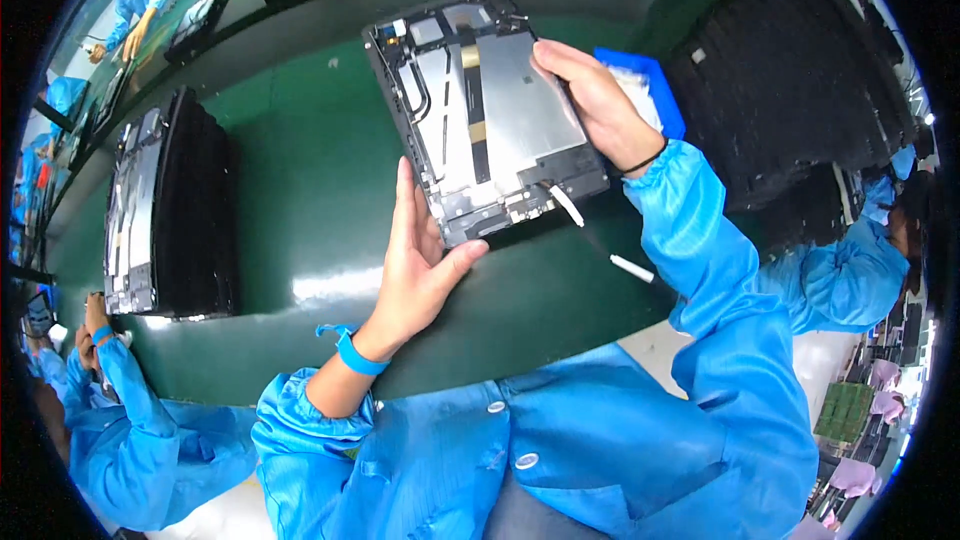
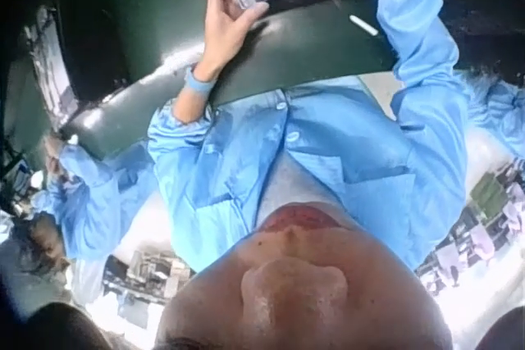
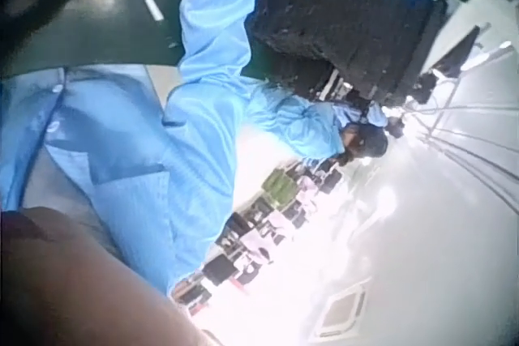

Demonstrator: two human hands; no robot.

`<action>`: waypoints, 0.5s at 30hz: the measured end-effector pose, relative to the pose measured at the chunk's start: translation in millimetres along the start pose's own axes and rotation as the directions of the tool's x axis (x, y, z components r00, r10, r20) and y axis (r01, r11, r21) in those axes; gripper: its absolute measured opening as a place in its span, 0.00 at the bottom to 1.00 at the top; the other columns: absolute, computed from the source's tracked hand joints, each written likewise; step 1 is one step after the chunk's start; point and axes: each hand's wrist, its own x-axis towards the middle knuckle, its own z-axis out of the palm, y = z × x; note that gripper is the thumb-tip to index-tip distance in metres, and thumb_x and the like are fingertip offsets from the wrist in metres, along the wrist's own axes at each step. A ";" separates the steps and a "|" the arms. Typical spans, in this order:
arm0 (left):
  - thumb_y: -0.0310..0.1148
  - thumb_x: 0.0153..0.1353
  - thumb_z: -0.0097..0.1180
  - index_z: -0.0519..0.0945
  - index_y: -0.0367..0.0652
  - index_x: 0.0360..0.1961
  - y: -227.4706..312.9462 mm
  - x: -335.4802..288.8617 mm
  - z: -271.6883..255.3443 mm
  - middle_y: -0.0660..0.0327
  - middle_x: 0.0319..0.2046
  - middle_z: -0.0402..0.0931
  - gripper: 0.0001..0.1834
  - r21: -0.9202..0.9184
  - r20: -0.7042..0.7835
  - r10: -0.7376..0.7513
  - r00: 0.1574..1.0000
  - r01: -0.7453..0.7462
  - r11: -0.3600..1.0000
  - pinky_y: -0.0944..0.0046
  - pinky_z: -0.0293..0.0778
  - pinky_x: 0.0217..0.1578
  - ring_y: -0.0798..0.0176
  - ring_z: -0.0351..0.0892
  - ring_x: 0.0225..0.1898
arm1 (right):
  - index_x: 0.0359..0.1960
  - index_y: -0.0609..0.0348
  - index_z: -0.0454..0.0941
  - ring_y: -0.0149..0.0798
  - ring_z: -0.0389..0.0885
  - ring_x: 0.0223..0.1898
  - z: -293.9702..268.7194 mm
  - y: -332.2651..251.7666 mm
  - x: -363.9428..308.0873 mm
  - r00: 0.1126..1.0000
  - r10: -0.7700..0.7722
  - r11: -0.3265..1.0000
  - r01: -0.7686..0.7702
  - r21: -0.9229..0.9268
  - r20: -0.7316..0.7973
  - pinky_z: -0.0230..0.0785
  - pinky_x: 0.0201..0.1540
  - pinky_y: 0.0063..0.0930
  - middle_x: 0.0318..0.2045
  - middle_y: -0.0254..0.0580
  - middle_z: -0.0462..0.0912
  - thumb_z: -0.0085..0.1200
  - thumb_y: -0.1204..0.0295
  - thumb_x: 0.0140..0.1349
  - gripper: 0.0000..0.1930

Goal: The person connects ribbon cables to tablet screens by hand on an assembly line.

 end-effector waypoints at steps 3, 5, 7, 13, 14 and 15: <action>0.16 0.58 0.58 0.30 0.37 0.72 -8.1 -26.4 2.5 0.45 0.71 0.43 0.54 -0.006 -0.122 -0.160 0.980 0.160 0.987 0.59 0.56 0.66 0.55 0.53 0.70 | 0.60 0.64 0.69 0.29 0.77 0.49 -2.8 27.4 -31.8 0.997 0.076 0.996 -0.075 -0.055 0.027 0.69 0.53 0.22 0.50 0.39 0.79 0.48 0.69 0.69 0.20; 0.17 0.59 0.58 0.31 0.36 0.72 -5.2 -43.3 4.8 0.44 0.70 0.46 0.52 0.113 -0.131 -0.250 0.959 0.265 0.957 0.60 0.58 0.65 0.56 0.53 0.69 | 0.68 0.65 0.57 0.30 0.71 0.58 -2.0 46.0 -54.5 0.991 0.117 0.989 -0.111 -0.099 0.062 0.63 0.60 0.23 0.60 0.41 0.71 0.42 0.71 0.71 0.25; 0.25 0.59 0.61 0.40 0.32 0.72 -0.5 -56.5 9.1 0.41 0.70 0.50 0.49 0.231 -0.167 -0.317 0.934 0.350 0.908 0.55 0.49 0.69 0.52 0.48 0.72 | 0.70 0.64 0.53 0.31 0.67 0.62 6.2 54.5 -81.1 0.996 0.073 0.997 -0.071 -0.042 0.041 0.59 0.63 0.24 0.65 0.42 0.66 0.43 0.72 0.71 0.27; 0.41 0.51 0.67 0.52 0.31 0.69 0.8 -75.5 2.9 0.40 0.69 0.51 0.51 0.950 -0.019 -0.118 0.993 0.055 0.309 0.42 0.36 0.69 0.37 0.41 0.73 | 0.70 0.66 0.50 0.41 0.58 0.68 -21.5 93.0 -111.0 0.991 -0.132 0.852 0.098 -0.515 -0.030 0.52 0.68 0.31 0.67 0.52 0.62 0.47 0.72 0.69 0.31; 0.41 0.51 0.67 0.53 0.30 0.69 -0.2 -76.5 1.8 0.42 0.69 0.52 0.51 0.966 0.003 -0.115 0.993 0.026 0.256 0.42 0.38 0.69 0.36 0.41 0.72 | 0.70 0.67 0.49 0.43 0.55 0.70 -23.3 96.2 -113.2 0.963 -0.255 0.593 0.228 -0.772 0.089 0.48 0.69 0.32 0.68 0.55 0.60 0.47 0.71 0.68 0.32; 0.41 0.50 0.67 0.54 0.30 0.68 2.0 -75.2 1.8 0.41 0.69 0.53 0.50 0.971 0.010 -0.117 0.993 0.018 0.238 0.41 0.39 0.69 0.34 0.43 0.71 | 0.70 0.67 0.49 0.43 0.55 0.70 -23.8 98.0 -113.6 0.966 -0.247 0.599 0.217 -0.771 0.080 0.48 0.69 0.32 0.68 0.55 0.60 0.47 0.71 0.68 0.32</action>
